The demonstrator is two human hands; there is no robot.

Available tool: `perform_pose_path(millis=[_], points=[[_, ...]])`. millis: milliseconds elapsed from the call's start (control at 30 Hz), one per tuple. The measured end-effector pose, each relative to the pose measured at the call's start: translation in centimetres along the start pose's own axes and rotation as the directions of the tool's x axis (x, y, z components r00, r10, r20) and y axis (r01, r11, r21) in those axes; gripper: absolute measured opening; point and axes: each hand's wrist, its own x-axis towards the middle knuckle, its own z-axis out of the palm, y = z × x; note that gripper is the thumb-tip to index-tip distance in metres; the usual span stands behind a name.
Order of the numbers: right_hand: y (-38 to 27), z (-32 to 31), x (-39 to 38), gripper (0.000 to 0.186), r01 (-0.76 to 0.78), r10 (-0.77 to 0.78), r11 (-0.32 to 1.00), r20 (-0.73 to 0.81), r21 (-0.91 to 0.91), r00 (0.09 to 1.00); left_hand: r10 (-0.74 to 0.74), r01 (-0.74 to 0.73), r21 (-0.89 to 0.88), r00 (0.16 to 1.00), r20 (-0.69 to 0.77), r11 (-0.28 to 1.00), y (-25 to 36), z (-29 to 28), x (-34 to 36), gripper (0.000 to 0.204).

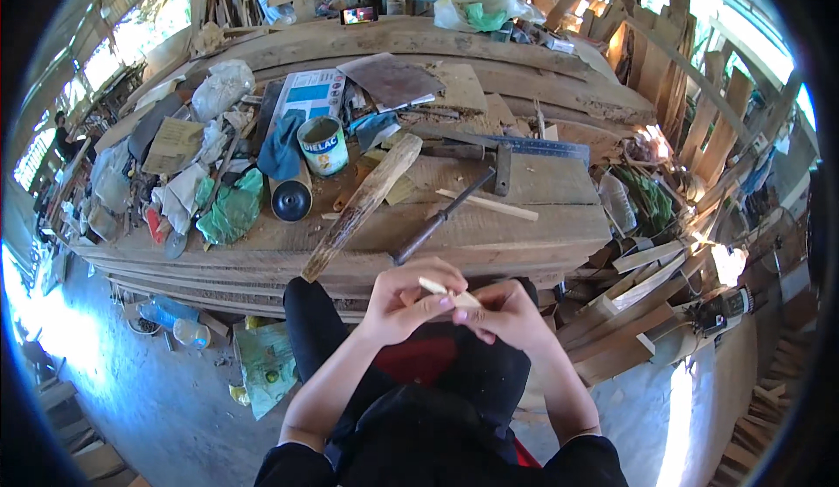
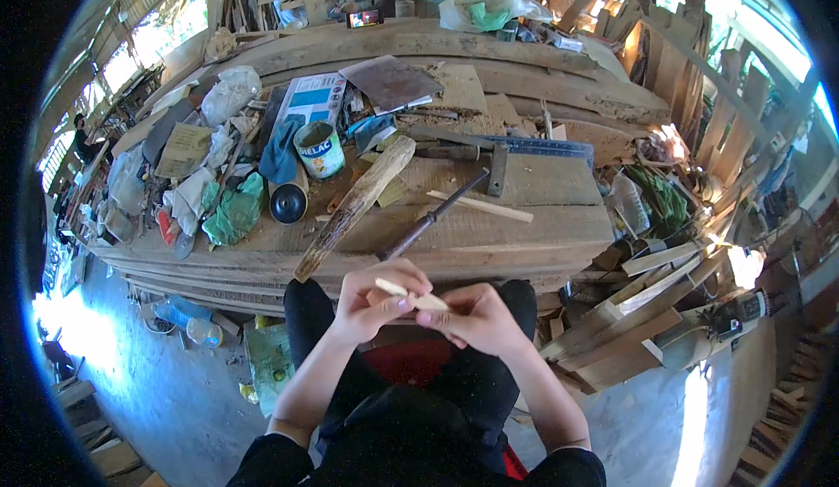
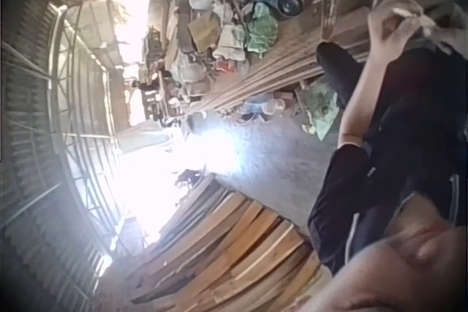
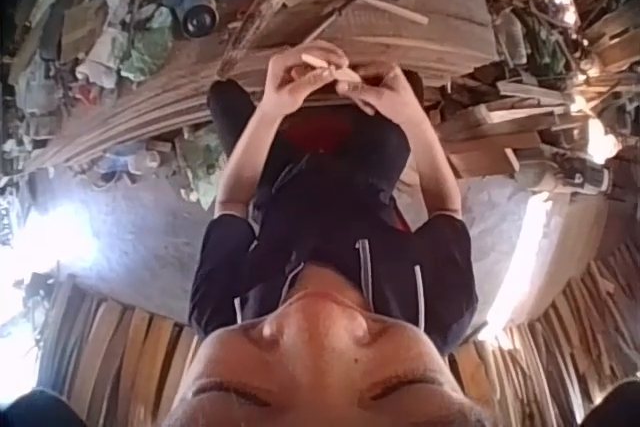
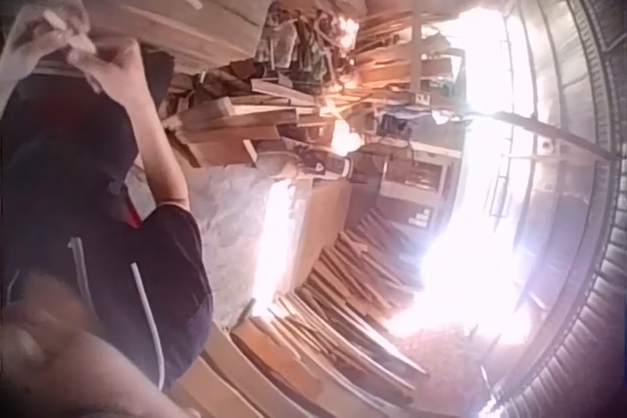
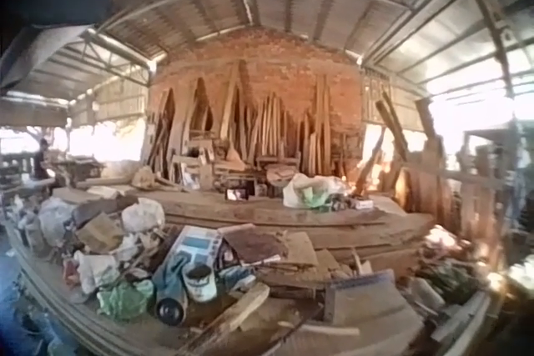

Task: Carving a small piece of wood using a chisel and a wooden mallet at a workbench.

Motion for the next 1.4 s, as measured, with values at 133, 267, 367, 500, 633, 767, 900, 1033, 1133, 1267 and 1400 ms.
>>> perform_pose_path(millis=[133, 267, 367, 500, 633, 767, 900, 1033, 1133, 1267, 1400], points=[[-0.3, 0.6, -0.2, 0.024, -0.101, 0.083, 0.988, 0.151, 0.115, 0.985, -0.083, 0.074, -0.225, 0.996, -0.028, 0.972, 1.2, -0.3, -0.5, 0.017], [-0.8, 1.2, -0.1, 0.023, -0.075, 0.077, 0.997, 0.090, -0.031, 0.993, -0.075, 0.057, -0.153, 0.991, -0.110, 0.987, 1.7, -0.4, -1.8, 0.017], [-0.8, 1.4, 0.1, 0.026, 0.122, -0.100, 0.975, 0.125, -0.186, 0.987, -0.011, -0.014, -0.134, 0.982, -0.189, 0.991, 1.3, -0.6, -2.8, 0.017], [0.6, 2.2, -0.5, 0.033, 0.112, -0.074, 0.988, 0.326, -0.101, 0.943, -0.200, -0.044, -0.432, 0.841, -0.503, 0.901, 0.7, -2.0, -4.6, 0.008], [2.6, 2.6, -0.8, 0.029, 0.158, -0.091, 0.973, 0.351, -0.168, 0.932, -0.216, -0.110, -0.398, 0.693, -0.688, 0.911, 0.6, -4.1, -6.0, 0.005], [3.9, 2.1, -0.9, 0.026, 0.011, 0.015, 0.994, 0.235, -0.110, 0.972, -0.229, -0.114, -0.400, 0.666, -0.710, 0.909, 0.5, -4.6, -6.3, 0.010], [5.0, 2.7, -0.6, 0.024, 0.071, -0.076, 0.976, -0.017, -0.207, 0.997, -0.323, 0.036, -0.390, 0.632, -0.704, 0.920, -0.2, -2.9, -6.0, 0.034], [6.1, 4.2, -0.4, 0.021, 0.110, -0.193, 0.881, -0.137, -0.461, 0.972, -0.383, 0.201, -0.346, 0.693, -0.611, 0.916, -1.2, -0.4, -6.2, 0.034], [6.0, 4.5, -0.4, 0.021, 0.258, -0.320, 0.785, -0.012, -0.563, 0.947, -0.412, 0.345, -0.228, 0.714, -0.566, 0.910, -1.8, 0.8, -6.7, 0.017], [4.1, 2.0, 0.9, 0.020, 0.481, -0.418, 0.651, 0.252, -0.587, 0.873, -0.372, 0.391, -0.035, 0.839, -0.398, 0.920, -2.3, 0.9, -6.9, 0.007], [2.1, 0.2, 2.5, 0.028, 0.395, -0.396, 0.918, -0.056, -0.026, 0.917, -0.584, 0.559, -0.172, 0.791, -0.184, 0.811, -3.3, 1.5, -5.7, 0.009]])
